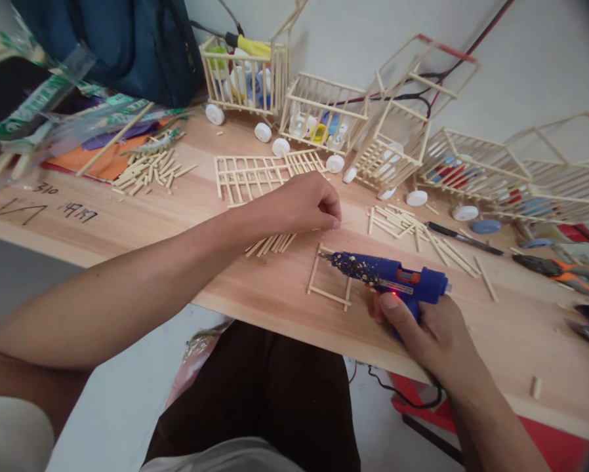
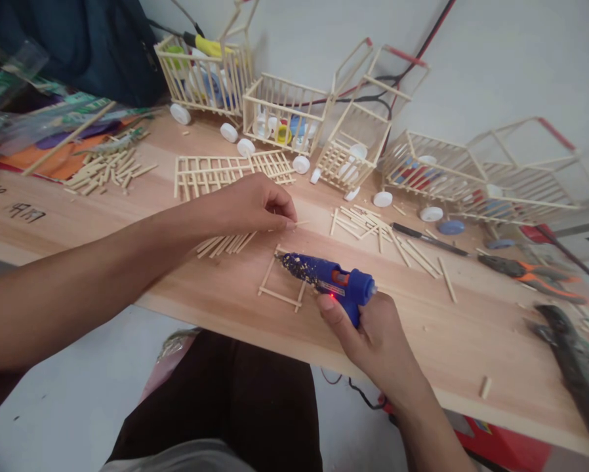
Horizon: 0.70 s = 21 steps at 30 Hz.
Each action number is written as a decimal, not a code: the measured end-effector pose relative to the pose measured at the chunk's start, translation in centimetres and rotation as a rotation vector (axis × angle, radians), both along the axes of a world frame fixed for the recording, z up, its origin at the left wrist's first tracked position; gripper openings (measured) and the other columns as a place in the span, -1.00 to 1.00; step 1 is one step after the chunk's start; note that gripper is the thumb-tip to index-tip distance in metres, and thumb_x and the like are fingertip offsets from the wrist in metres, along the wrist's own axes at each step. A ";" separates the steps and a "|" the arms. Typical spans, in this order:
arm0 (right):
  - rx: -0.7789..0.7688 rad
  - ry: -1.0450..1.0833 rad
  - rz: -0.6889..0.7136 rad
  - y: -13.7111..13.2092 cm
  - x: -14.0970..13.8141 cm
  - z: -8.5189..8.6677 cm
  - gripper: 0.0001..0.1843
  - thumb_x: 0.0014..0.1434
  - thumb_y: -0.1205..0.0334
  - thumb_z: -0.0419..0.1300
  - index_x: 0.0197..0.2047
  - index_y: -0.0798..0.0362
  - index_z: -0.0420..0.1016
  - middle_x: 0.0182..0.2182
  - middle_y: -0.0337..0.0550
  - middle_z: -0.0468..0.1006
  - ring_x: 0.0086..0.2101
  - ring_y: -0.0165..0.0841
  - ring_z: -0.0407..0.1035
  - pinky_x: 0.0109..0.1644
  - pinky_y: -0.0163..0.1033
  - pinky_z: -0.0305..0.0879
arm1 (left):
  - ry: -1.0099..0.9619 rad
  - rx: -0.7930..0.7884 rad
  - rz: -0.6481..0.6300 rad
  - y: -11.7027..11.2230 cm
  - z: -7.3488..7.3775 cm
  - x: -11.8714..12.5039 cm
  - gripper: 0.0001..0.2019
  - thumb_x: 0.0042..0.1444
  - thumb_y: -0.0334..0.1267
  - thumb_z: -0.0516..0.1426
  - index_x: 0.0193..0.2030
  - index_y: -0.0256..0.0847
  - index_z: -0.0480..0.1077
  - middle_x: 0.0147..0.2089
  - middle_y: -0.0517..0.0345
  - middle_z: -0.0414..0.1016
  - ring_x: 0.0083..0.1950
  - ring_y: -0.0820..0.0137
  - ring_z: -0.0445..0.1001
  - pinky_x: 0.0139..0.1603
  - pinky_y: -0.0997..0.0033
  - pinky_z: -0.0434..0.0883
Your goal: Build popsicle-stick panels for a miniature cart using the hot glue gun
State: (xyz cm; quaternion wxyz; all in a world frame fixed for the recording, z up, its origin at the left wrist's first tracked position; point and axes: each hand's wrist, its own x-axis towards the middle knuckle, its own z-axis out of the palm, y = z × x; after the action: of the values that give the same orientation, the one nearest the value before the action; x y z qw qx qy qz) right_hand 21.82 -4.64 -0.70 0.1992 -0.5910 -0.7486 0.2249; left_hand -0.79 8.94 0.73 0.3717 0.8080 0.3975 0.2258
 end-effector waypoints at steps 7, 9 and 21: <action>-0.014 -0.003 -0.014 -0.1 0.2 -0.1 -0.50 0.30 -0.14 0.00 -0.53 0.03 0.31 -0.63 -0.23 0.34 -0.56 -0.41 0.23 -0.54 -0.29 0.05 | 0.002 -0.005 -0.002 0.0 -0.1 0.0 -0.90 -0.05 -0.43 0.20 -0.40 -0.31 0.57 -0.46 0.13 0.53 -0.33 0.42 0.46 -0.19 0.39 0.35; -0.017 -0.014 -0.015 0.0 0.2 -0.1 -0.50 0.30 -0.12 0.00 -0.53 0.03 0.30 -0.63 -0.23 0.34 -0.57 -0.41 0.23 -0.54 -0.29 0.06 | -0.004 -0.008 -0.001 0.1 -0.2 0.0 -0.90 -0.06 -0.44 0.20 -0.40 -0.31 0.57 -0.46 0.13 0.53 -0.33 0.42 0.46 -0.19 0.39 0.35; -0.017 -0.022 -0.091 -0.5 -0.8 0.6 -0.50 0.29 -0.14 -0.01 -0.55 0.01 0.29 -0.63 -0.25 0.34 -0.57 -0.42 0.22 -0.52 -0.29 0.08 | -0.020 0.020 -0.017 0.3 -0.6 -0.2 -0.89 -0.06 -0.41 0.20 -0.38 -0.31 0.58 -0.45 0.13 0.54 -0.35 0.44 0.45 -0.20 0.39 0.34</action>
State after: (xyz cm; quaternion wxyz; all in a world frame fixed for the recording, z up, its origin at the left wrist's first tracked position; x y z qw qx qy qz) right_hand 20.97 -5.10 -0.12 0.1959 -0.6287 -0.7211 0.2152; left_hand -1.00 9.27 0.08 0.3692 0.8127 0.3847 0.2348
